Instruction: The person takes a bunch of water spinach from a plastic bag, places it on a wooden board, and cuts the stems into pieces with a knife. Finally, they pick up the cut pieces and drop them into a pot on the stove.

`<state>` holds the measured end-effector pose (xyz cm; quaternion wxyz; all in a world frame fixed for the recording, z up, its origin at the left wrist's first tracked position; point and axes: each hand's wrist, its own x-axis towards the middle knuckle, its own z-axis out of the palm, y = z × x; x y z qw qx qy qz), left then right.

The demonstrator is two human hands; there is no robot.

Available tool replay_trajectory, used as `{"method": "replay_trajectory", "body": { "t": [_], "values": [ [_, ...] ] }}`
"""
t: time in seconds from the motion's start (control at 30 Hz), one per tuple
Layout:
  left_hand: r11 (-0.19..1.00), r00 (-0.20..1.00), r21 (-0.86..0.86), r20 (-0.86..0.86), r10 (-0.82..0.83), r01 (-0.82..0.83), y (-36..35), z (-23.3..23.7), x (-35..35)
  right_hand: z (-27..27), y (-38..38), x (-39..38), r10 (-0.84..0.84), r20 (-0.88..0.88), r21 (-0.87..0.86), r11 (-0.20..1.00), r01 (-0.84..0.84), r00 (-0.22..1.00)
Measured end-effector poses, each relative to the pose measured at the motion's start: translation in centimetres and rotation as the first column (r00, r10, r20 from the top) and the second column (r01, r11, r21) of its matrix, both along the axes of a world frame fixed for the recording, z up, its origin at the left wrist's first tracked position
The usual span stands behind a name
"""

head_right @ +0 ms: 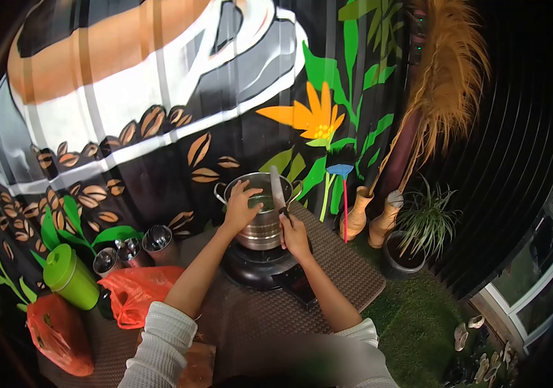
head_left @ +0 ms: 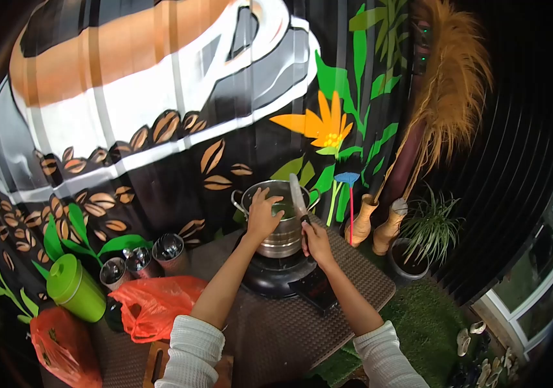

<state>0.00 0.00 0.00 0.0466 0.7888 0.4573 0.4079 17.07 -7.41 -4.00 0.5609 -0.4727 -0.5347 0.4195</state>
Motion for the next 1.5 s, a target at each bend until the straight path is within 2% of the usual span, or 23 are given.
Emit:
{"method": "replay_trajectory", "body": {
  "t": [0.07,0.1,0.17,0.23,0.33,0.47,0.63,0.77,0.83,0.87,0.93,0.97,1.03,1.1,1.13,1.17,1.2,1.23,1.3,1.33,1.4,1.43,1.5],
  "values": [
    [0.995,0.999,0.091,0.017,-0.032,0.030,-1.5,0.2,-1.0,-0.4,-0.7,-0.6,0.001,-0.108,0.019,1.000,0.001,0.994],
    [0.995,0.997,0.103,0.071,-0.014,0.006,-2.4,-0.1,-1.5,-0.1,-1.4,-0.7,0.020,-0.054,0.030,0.999,-0.018,0.998],
    [0.994,0.978,0.084,0.189,-0.089,0.074,-4.5,-0.5,-4.0,-1.0,-3.1,-2.8,-0.007,-0.083,0.037,0.999,0.010,0.996],
    [0.996,0.971,0.083,0.235,-0.053,0.034,-7.4,-0.8,-6.2,-1.3,-5.5,-4.5,0.030,-0.157,-0.029,0.999,-0.035,0.987],
    [0.998,0.920,0.039,0.389,-0.051,0.039,-11.6,-1.8,-9.2,-2.7,-8.6,-6.6,0.004,-0.224,-0.051,0.999,-0.016,0.975],
    [0.990,0.890,-0.116,0.455,-0.018,0.079,-17.5,-3.2,-14.0,-4.6,-12.8,-10.5,0.007,-0.265,-0.083,0.996,-0.030,0.964],
    [0.982,0.840,-0.173,0.542,0.025,0.082,-25.1,-6.7,-21.2,-7.1,-18.4,-17.2,0.005,-0.316,-0.167,0.984,-0.061,0.949],
    [0.997,0.840,-0.077,0.541,0.025,0.020,-30.1,-10.1,-27.8,-9.6,-23.6,-22.6,0.052,-0.336,-0.175,0.978,-0.117,0.941],
    [0.988,0.783,-0.084,0.602,0.155,-0.131,-32.8,-11.1,-30.4,-10.4,-26.3,-25.0,0.044,-0.335,-0.197,0.974,-0.116,0.941],
    [0.989,0.785,-0.087,0.601,0.148,-0.120,-33.7,-11.9,-31.6,-10.8,-27.8,-26.0,0.040,-0.334,-0.220,0.968,-0.119,0.942],
    [0.962,0.727,-0.107,0.635,0.261,-0.252,-34.2,-14.0,-33.9,-11.6,-30.3,-27.6,0.045,-0.302,-0.235,0.965,-0.120,0.952],
    [0.965,0.729,-0.108,0.636,0.253,-0.240,-34.4,-14.9,-35.1,-11.9,-31.5,-28.3,0.062,-0.269,-0.251,0.959,-0.132,0.961],
    [0.885,0.871,0.175,0.334,0.359,-0.432,-34.6,-16.5,-37.4,-12.6,-33.7,-29.3,0.067,-0.269,-0.269,0.953,-0.142,0.961],
    [0.887,0.887,0.184,0.281,0.366,-0.424,-34.5,-17.5,-38.4,-13.5,-35.1,-30.2,0.143,-0.248,-0.248,0.946,-0.206,0.958],
    [0.955,0.811,-0.023,0.522,0.263,-0.295,-34.1,-17.9,-38.5,-13.5,-35.7,-30.3,0.171,-0.218,-0.286,0.930,-0.231,0.961],
    [0.977,0.650,-0.185,0.732,0.206,-0.102,-33.8,-18.3,-38.6,-13.6,-36.1,-30.6,0.164,-0.216,-0.288,0.931,-0.223,0.962],
    [0.978,0.650,-0.187,0.732,0.203,-0.095,-33.9,-17.8,-38.6,-13.7,-36.4,-30.9,0.186,-0.227,-0.278,0.929,-0.246,0.956],
    [0.933,0.559,-0.355,0.787,0.260,0.066,-33.7,-17.2,-38.5,-13.9,-36.6,-31.3,0.208,-0.237,-0.267,0.925,-0.270,0.949],
    [0.710,0.387,-0.566,0.818,0.425,0.419,-33.6,-16.4,-38.5,-14.1,-36.7,-32.2,0.230,-0.245,-0.256,0.922,-0.292,0.942],
    [0.710,0.386,-0.565,0.820,0.423,0.420,-32.6,-18.0,-38.6,-14.1,-36.6,-32.7,0.220,-0.220,-0.225,0.937,-0.269,0.950],
    [0.749,0.719,-0.583,0.662,0.214,0.314,-31.0,-19.8,-38.2,-14.4,-36.0,-33.5,0.206,-0.195,-0.194,0.950,-0.244,0.959],
    [0.749,0.719,-0.583,0.662,0.211,0.317,-30.7,-20.0,-38.0,-14.6,-35.4,-33.9,0.210,-0.191,-0.197,0.949,-0.247,0.959],
    [0.849,0.797,-0.356,0.592,-0.118,0.390,-30.1,-19.6,-36.9,-14.4,-34.6,-34.6,0.209,-0.190,-0.197,0.949,-0.245,0.959]
  ]
}}
